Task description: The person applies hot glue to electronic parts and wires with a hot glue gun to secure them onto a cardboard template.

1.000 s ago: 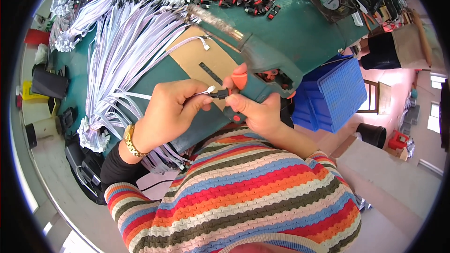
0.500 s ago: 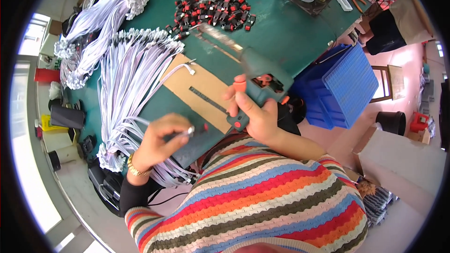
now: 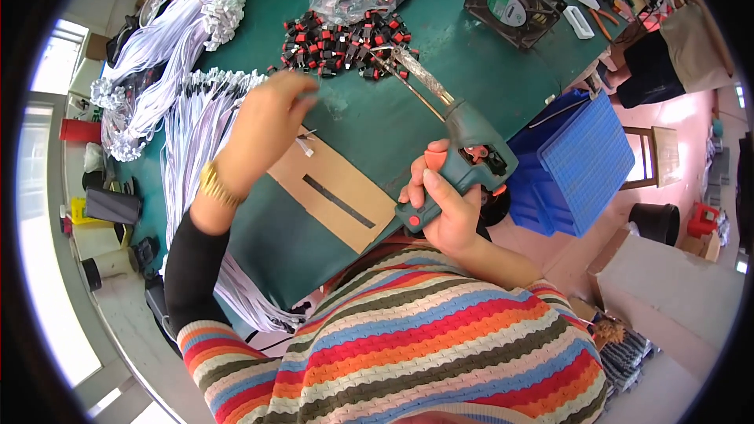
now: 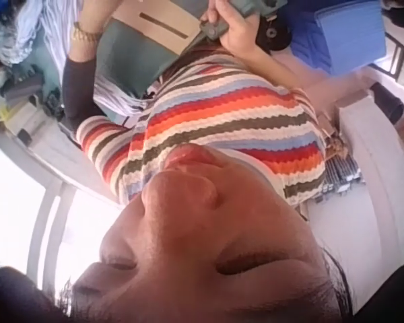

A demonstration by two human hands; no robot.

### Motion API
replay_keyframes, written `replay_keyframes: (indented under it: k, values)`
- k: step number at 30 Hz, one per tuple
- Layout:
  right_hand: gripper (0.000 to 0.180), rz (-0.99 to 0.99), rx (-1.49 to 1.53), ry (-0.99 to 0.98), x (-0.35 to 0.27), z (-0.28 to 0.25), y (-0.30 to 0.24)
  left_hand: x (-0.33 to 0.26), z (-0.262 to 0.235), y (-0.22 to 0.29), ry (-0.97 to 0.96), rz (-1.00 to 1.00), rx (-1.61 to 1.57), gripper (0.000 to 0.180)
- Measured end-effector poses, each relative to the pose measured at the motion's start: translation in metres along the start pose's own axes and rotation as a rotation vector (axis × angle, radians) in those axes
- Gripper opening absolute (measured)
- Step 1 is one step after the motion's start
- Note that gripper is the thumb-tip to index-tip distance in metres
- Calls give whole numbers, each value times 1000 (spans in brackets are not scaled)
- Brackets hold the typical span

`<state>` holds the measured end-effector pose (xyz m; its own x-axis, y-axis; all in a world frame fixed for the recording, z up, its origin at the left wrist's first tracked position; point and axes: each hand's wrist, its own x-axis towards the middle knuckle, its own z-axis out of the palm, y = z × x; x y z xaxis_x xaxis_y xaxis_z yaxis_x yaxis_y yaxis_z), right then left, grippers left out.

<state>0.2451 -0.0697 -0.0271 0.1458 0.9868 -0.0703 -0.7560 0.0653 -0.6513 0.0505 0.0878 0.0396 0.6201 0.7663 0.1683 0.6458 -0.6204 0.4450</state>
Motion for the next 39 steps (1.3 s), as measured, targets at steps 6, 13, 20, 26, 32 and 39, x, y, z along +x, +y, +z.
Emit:
replay_keyframes:
  k: [6,13,20,26,32,39]
  values:
    - [33,-93,110,-21,4,-8,7,51,36,-19,-49,-6,319,19]
    - [35,-116,84,-100,2,-14,5,43,25,-10,47,74,221,17]
    - [37,-88,89,-132,2,-16,5,-27,-7,15,-108,-435,-844,22]
    - [37,-88,88,-176,3,-17,5,-73,3,22,3,-623,-1146,32]
    - [37,-75,39,-183,3,-18,7,-99,27,12,111,-565,-1122,26]
    - [37,-108,29,-147,1,-16,7,-104,24,13,32,-581,-1368,27]
